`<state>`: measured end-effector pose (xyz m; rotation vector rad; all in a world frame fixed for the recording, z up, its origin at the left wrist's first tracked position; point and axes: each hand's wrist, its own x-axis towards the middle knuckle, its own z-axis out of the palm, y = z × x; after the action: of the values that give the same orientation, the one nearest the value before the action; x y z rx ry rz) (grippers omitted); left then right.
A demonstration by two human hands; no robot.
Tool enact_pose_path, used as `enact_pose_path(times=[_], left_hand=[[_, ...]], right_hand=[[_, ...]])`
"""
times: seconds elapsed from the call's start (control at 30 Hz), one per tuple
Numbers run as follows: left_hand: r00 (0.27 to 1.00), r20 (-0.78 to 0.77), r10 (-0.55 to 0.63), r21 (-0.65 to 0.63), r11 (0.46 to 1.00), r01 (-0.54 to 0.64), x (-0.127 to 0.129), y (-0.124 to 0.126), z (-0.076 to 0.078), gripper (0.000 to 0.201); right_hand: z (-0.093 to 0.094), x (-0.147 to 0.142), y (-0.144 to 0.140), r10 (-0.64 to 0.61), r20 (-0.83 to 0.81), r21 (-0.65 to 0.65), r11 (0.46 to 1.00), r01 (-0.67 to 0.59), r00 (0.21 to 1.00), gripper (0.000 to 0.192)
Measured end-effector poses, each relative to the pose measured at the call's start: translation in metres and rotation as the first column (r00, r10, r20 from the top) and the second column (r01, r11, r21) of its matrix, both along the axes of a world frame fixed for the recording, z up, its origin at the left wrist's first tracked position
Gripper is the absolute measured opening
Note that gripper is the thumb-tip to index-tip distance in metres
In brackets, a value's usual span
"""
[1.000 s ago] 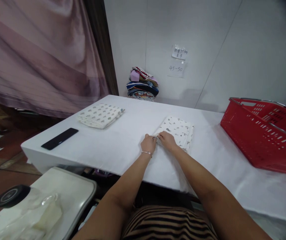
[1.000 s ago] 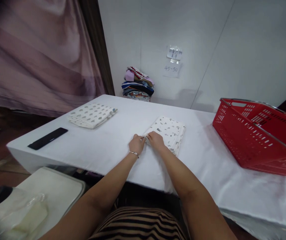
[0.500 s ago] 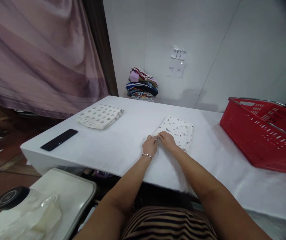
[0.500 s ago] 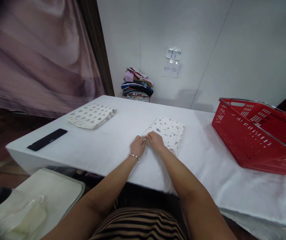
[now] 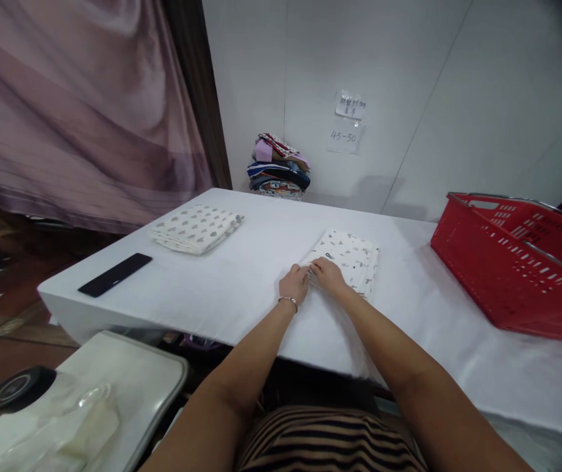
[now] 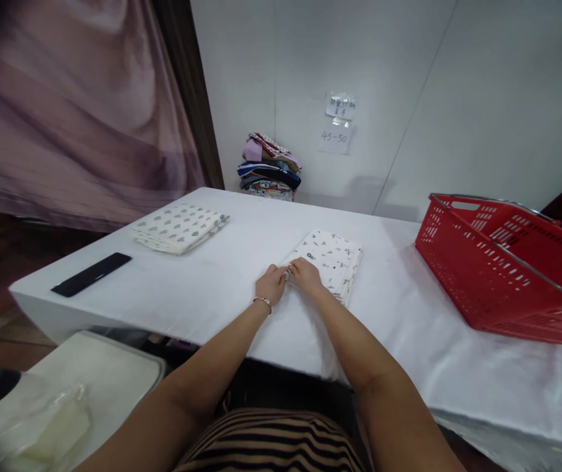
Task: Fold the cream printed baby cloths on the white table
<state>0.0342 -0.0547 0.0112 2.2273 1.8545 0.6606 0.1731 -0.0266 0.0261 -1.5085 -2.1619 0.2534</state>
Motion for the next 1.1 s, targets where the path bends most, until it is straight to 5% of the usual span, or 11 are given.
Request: enact_pose_path(times=[0.73,0.9,1.1], left_hand=[[0.962,-0.266,-0.066,-0.062,0.997,0.051,0.0,0.011,0.011,0.028],[0.97,-0.216,-0.109,-0.063,0.993,0.098,0.002,0.011,0.012,0.029],[0.992,-0.126,0.003,-0.062,0.998,-0.011,0.002,0.006,0.009,0.024]], right_hand=[[-0.001,-0.001,0.002,-0.016,-0.013,-0.031,0.999,0.016,1.0,0.023],[0.0,0.0,0.002,-0.017,-0.028,-0.048,0.999,0.015,0.999,0.023],[-0.001,-0.001,0.003,-0.012,-0.021,-0.043,0.999,0.011,1.0,0.023]])
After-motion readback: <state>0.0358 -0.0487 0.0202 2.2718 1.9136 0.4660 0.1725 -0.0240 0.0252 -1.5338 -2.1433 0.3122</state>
